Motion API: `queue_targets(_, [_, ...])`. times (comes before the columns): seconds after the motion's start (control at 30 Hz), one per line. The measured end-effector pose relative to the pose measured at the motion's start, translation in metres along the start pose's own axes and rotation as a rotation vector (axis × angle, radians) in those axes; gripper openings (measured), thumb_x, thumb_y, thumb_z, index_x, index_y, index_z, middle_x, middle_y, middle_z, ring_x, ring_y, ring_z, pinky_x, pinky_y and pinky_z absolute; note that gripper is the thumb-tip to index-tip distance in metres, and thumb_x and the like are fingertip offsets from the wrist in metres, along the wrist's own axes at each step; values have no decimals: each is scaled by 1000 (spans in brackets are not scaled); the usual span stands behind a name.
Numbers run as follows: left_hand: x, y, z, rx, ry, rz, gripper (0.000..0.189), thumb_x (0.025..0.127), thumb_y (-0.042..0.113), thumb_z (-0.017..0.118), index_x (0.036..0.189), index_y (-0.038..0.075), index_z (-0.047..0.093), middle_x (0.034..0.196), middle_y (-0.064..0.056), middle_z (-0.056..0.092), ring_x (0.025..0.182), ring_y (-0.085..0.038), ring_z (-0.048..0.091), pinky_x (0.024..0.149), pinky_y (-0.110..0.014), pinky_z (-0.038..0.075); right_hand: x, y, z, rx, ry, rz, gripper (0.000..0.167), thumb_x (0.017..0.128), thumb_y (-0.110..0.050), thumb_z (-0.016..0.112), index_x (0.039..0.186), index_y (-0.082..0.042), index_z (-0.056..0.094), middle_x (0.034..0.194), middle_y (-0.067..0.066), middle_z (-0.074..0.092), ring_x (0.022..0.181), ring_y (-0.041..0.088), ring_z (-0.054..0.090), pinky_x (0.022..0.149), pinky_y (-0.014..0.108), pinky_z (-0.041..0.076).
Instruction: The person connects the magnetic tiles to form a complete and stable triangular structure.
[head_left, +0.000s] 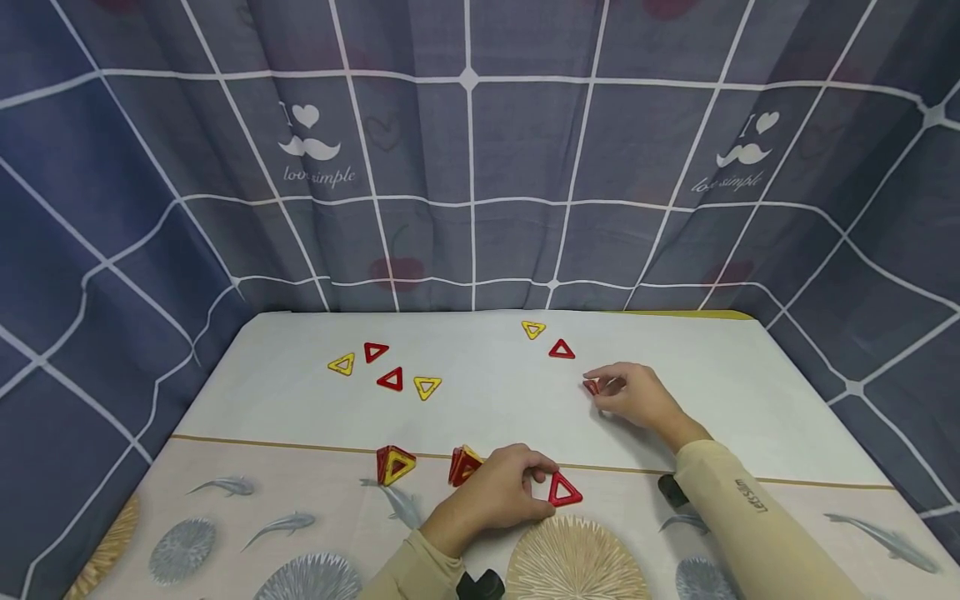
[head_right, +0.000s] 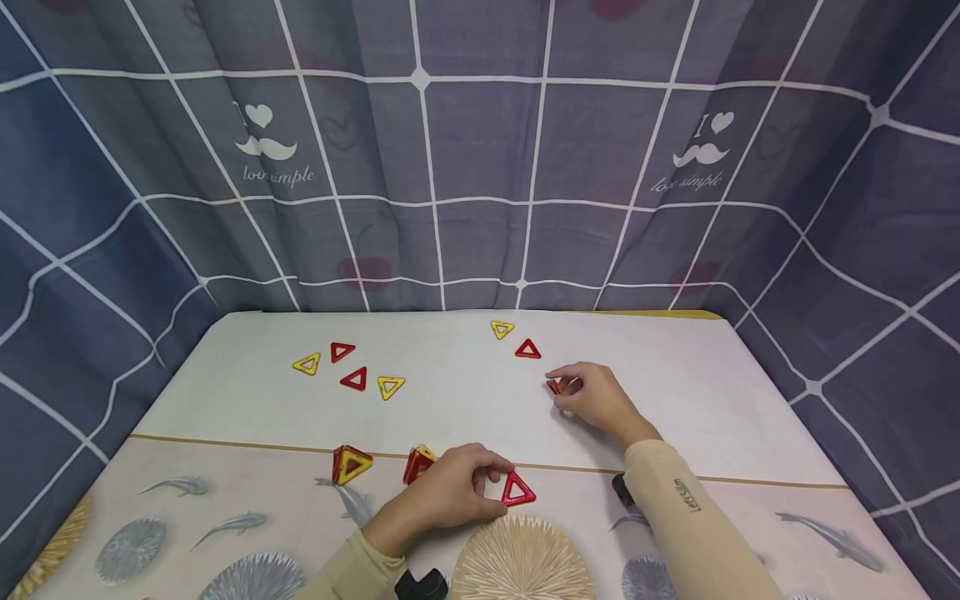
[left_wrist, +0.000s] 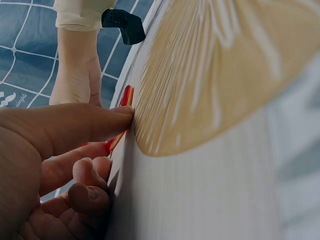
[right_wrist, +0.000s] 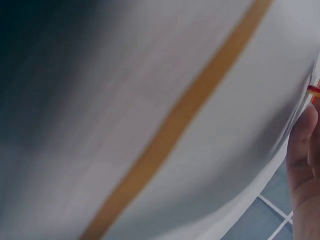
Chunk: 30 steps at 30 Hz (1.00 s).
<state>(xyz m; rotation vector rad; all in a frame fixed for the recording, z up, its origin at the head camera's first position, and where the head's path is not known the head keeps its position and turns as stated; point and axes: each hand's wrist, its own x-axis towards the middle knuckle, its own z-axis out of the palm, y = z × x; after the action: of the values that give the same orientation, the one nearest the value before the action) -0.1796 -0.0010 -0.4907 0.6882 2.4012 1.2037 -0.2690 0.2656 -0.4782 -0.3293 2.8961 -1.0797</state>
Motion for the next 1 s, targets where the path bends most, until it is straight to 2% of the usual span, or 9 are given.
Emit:
queue_targets(0.13, [0, 0, 0, 4, 1, 1, 40, 75, 13, 88, 112, 11, 75, 86, 10, 55, 69, -5, 48, 61, -22, 43, -1, 0, 1, -9, -9, 12, 32, 84, -12, 81, 116, -8, 76, 94, 2, 69, 90, 23, 66, 82, 43, 53])
queue_targets(0.23, [-1, 1, 0, -4, 3, 5, 40, 74, 12, 88, 112, 11, 75, 86, 10, 55, 67, -5, 48, 60, -22, 44, -2, 0, 1, -5, -8, 47, 35, 86, -19, 82, 119, -10, 75, 107, 7, 69, 96, 24, 66, 86, 45, 52])
queue_targets(0.33, [-1, 1, 0, -11, 1, 5, 40, 74, 12, 88, 112, 11, 75, 86, 10, 55, 66, -5, 49, 59, -22, 44, -3, -1, 1, 9, -16, 73, 38, 86, -21, 82, 121, -11, 73, 123, 12, 66, 95, 23, 66, 81, 42, 52])
queue_targets(0.4, [-1, 0, 1, -15, 0, 2, 40, 75, 11, 88, 112, 10, 74, 86, 10, 55, 67, -5, 48, 59, -22, 44, -3, -2, 1, 18, -23, 83, 39, 86, -20, 83, 122, -11, 72, 127, 13, 65, 93, 22, 65, 78, 39, 51])
queue_targets(0.5, [-1, 0, 1, -23, -1, 3, 40, 75, 11, 88, 113, 9, 74, 86, 10, 56, 68, -6, 48, 59, -23, 44, -4, -3, 1, 30, -43, 72, 37, 85, -20, 83, 119, -11, 73, 123, 11, 67, 93, 21, 66, 79, 39, 51])
queue_targets(0.63, [-1, 0, 1, -27, -2, 7, 40, 75, 11, 88, 112, 9, 74, 86, 9, 56, 67, -6, 48, 59, -23, 44, -6, -4, 1, 54, -83, 42, 33, 84, -19, 84, 114, -9, 74, 108, 5, 72, 93, 19, 68, 86, 43, 50])
queue_targets(0.73, [0, -1, 1, -11, -2, 7, 40, 75, 12, 88, 113, 9, 75, 86, 10, 56, 68, -5, 48, 59, -23, 43, -10, -4, 0, 72, -111, 22, 33, 82, -17, 85, 112, -8, 74, 98, 0, 74, 89, 16, 68, 86, 43, 49])
queue_targets(0.83, [-1, -1, 0, 11, 1, 10, 42, 76, 13, 87, 116, 10, 76, 85, 10, 55, 70, -6, 48, 60, -23, 42, -16, -4, -1, 79, -131, 1, 31, 81, -17, 86, 109, -9, 76, 96, -2, 74, 89, 13, 68, 87, 38, 49])
queue_targets(1.0, [-3, -2, 1, 24, 15, -3, 47, 77, 14, 87, 123, 14, 75, 87, 11, 54, 71, -6, 45, 62, -24, 39, -30, -5, -1, 114, -173, -49, 31, 80, -19, 87, 109, -9, 78, 101, -2, 75, 92, 12, 69, 82, 28, 50])
